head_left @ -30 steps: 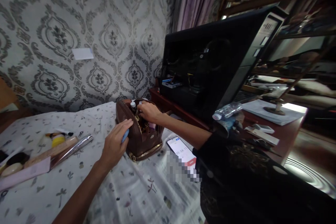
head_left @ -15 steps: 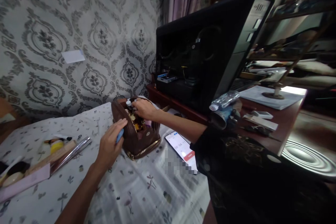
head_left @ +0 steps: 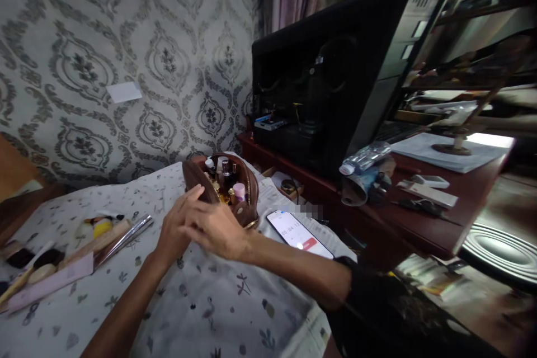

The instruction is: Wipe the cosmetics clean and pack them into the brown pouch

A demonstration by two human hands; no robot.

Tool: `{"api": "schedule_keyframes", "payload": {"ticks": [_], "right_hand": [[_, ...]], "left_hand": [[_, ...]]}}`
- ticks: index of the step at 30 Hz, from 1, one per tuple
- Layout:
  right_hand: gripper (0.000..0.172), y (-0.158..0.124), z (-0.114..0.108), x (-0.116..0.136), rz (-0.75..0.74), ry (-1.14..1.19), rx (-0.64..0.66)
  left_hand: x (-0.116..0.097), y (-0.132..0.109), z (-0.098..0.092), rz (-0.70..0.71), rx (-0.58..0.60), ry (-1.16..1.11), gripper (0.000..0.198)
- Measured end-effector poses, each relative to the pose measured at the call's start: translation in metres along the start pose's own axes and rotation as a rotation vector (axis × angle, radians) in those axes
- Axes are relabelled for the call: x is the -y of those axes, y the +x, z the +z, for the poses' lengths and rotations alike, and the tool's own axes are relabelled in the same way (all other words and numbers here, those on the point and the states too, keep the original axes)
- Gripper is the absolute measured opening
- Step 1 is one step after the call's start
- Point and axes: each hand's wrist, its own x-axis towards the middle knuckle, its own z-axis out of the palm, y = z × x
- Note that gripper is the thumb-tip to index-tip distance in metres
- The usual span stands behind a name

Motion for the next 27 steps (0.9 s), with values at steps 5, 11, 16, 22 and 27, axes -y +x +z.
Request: {"api": "schedule_keyframes", "payload": {"ticks": [5,11,16,22,27], "right_hand": [[0.024,-0.018,0.05,0.019,-0.038,0.1,0.136],[0.032,-0.006,0.104,0.026,0.174,0.436,0.168],[0.026,0.005,0.147,0.041,0.41,0.89,0.229],[0.033,-0.004,0.164,0.048,0.357,0.881,0.214],[0.036,-0.005,0.154,0.051,0.361,0.873,0.244]], "left_hand": [[0.01,-0.032,-0.015,-0.151,0.023,0.048,0.05],[0.049,-0.093,-0.047,-0.275,0.053,0.188,0.032],[0.065,-0.129,-0.074,-0.386,0.041,0.309,0.029],[0.075,-0.142,-0.091,-0.524,0.058,0.451,0.026],[0.083,-0.144,-0.104,-0.66,0.074,0.584,0.024]]}}
